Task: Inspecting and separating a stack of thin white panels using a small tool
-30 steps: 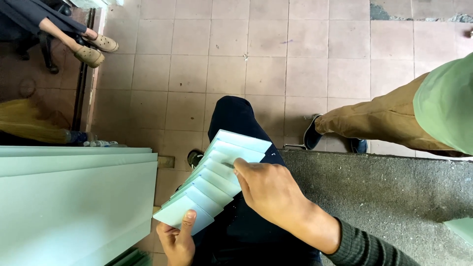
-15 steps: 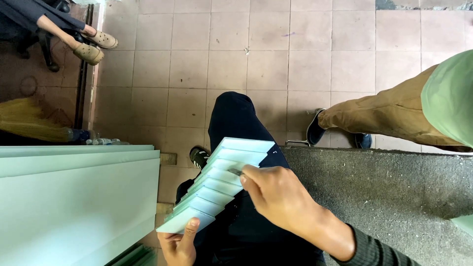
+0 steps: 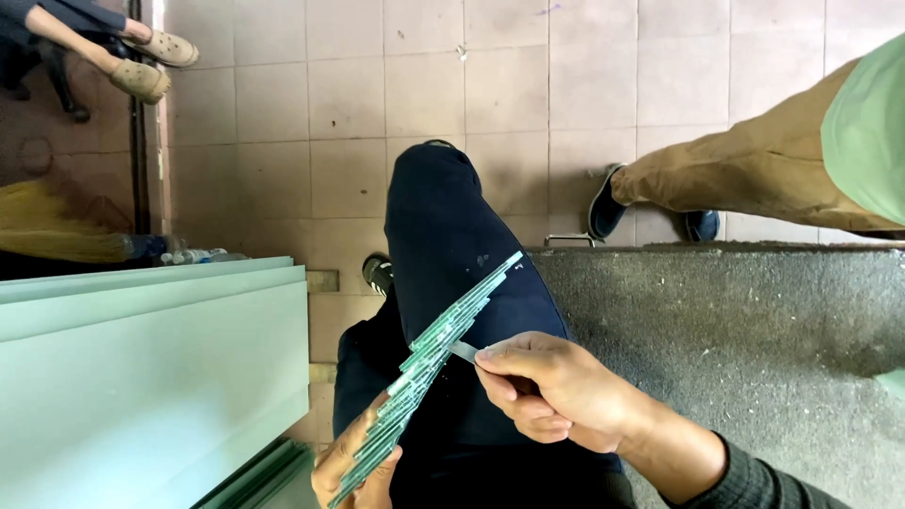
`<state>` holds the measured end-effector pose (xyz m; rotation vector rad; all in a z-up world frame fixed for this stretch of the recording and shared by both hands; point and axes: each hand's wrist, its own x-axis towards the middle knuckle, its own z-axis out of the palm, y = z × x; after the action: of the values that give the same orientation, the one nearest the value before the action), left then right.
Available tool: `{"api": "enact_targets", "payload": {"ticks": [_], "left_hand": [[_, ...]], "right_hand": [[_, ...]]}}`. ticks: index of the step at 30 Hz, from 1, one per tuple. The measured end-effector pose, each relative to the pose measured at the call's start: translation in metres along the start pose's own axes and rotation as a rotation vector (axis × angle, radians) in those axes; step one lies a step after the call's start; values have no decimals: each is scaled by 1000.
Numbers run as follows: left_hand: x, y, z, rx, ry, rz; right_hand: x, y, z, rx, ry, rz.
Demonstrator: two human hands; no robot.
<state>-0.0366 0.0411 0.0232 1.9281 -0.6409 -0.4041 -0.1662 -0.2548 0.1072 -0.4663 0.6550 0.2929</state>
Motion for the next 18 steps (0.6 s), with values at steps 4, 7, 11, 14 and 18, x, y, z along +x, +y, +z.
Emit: {"api": "enact_targets", "payload": {"ticks": [4, 7, 11, 14, 18], "left_hand": [[18, 36, 9, -398, -166, 141], [20, 50, 11, -400, -185, 129], [22, 57, 9, -325, -225, 194], [19, 53, 13, -365, -205, 181], [18, 52, 9, -344, -242, 208]], "right_hand": [[-8, -8, -4, 56, -50, 35], [-15, -13, -8, 54, -100, 128], [-27, -22, 1, -52, -88, 193], [-32, -27, 7, -95, -63, 187], [-25, -17, -4, -73, -22, 104]]}}
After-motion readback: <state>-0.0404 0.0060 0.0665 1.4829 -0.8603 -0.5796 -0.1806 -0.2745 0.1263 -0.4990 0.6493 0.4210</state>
